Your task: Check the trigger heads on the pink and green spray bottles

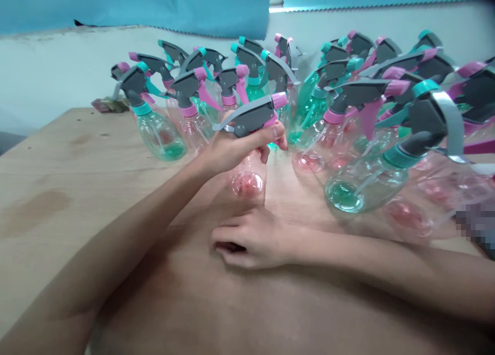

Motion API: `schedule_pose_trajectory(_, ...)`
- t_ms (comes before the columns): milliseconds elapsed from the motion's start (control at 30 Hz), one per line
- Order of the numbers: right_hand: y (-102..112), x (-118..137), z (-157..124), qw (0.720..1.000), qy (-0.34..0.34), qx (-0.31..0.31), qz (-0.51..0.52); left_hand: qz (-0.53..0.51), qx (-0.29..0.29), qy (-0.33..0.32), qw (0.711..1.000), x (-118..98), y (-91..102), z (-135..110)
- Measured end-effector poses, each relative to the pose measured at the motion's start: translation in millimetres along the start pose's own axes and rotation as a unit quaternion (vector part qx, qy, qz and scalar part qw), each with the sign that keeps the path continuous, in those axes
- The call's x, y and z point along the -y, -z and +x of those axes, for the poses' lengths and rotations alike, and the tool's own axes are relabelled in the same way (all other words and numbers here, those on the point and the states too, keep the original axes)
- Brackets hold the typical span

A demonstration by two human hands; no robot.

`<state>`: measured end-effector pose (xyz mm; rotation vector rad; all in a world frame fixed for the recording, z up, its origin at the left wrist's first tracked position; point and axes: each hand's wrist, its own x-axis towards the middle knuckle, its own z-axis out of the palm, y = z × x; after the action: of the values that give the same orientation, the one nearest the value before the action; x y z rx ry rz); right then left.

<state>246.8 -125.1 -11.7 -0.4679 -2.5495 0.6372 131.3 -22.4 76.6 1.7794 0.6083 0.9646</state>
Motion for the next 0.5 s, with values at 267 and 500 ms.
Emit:
schedule_pose_trajectory(267,0.7,-0.2,-0.2,1.000,0.000,-0.002,0.000,0.008,-0.023,0.008,1.000,1.4,-2.2,-0.2)
schedule_pose_trajectory(500,0.2,0.0,-0.5,1.000,-0.002,-0.007,-0.005,0.014,-0.015,0.014,1.000,-1.8,-2.1,-0.3)
